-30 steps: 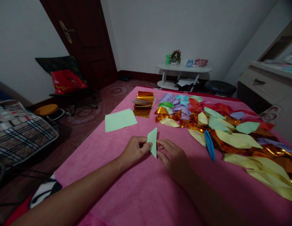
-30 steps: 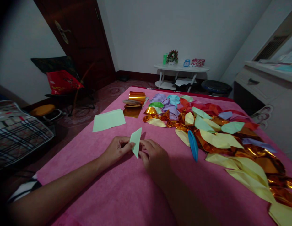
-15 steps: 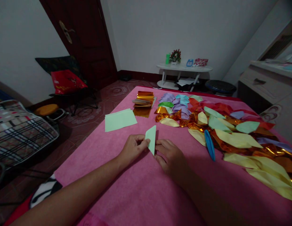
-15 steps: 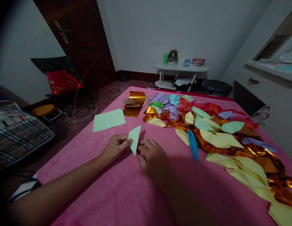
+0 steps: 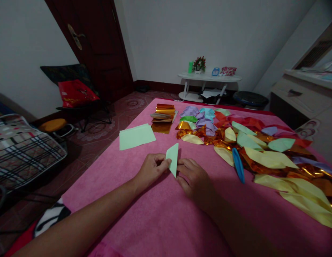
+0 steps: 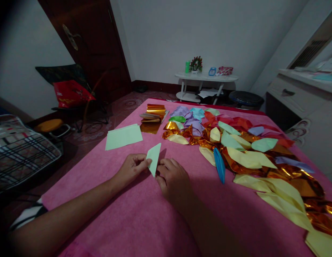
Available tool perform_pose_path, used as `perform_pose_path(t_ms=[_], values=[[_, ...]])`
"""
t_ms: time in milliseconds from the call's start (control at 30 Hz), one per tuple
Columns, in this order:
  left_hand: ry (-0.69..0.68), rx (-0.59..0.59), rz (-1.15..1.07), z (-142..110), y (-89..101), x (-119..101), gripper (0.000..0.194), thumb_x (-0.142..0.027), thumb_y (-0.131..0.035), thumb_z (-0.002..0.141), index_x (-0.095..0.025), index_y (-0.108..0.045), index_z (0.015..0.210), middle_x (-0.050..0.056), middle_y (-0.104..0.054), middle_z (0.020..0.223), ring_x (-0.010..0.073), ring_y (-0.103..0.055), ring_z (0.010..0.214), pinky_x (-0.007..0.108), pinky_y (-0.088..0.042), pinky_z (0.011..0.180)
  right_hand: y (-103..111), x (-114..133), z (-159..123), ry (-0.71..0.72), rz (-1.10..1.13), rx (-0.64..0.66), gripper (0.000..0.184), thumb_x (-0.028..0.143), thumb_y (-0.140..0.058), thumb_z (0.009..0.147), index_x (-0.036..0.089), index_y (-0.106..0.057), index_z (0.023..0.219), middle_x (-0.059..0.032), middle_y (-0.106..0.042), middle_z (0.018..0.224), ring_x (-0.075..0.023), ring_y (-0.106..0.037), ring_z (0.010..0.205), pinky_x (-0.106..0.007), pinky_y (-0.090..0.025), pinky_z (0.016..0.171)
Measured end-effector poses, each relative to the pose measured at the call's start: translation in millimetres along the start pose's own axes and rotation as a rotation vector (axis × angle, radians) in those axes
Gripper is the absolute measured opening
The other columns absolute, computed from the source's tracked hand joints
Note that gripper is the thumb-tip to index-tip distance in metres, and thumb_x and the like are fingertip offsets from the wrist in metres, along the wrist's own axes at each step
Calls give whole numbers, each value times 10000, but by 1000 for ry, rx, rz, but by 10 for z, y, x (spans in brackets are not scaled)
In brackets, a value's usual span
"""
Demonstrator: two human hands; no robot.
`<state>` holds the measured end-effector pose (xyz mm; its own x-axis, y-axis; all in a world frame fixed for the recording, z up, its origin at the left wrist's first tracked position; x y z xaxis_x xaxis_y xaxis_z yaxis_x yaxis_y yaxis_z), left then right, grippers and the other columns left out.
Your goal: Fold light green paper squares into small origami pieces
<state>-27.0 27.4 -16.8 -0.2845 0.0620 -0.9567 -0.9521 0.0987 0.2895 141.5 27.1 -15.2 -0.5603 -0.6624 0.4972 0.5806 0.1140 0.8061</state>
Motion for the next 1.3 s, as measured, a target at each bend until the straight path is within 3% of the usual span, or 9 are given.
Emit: perform_pose_path(t_ms=[333, 700, 1300], values=[[-24, 21, 31, -5, -8, 8, 366, -345, -506, 847, -132, -496, 551, -36, -415, 521, 76, -367, 503, 207, -280, 497, 6, 8, 3, -9, 16, 3, 205, 89, -564, 792, 183, -663, 945, -79, -605, 993, -226, -525, 937, -368, -436, 857], [-29, 40, 53, 0, -14, -17, 367, -358, -507, 850, -129, -517, 563, -31, -429, 531, 81, -374, 513, 211, -287, 505, 3, -86, 3, -62, 193, -37, 213, 75, -592, 796, 226, -682, 917, -36, -595, 942, -191, -544, 913, -325, -446, 840], [-48, 67, 105, -1, -41, -24, 355, -348, -523, 844, -127, -515, 566, -36, -425, 538, 79, -374, 519, 211, -279, 513, -12, -107, -14, -36, 205, -78, 218, 83, -563, 807, 236, -688, 900, -29, -591, 866, -185, -557, 872, -304, -457, 782]])
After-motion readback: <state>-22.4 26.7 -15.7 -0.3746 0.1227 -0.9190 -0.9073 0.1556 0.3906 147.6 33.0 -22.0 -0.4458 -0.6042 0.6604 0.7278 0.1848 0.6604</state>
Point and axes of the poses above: each hand's wrist, its own z-axis towards the middle knuckle, its own y-axis out of the back of the hand, x = y × z, the point moved 2 cm from there along z, towards the middle knuckle
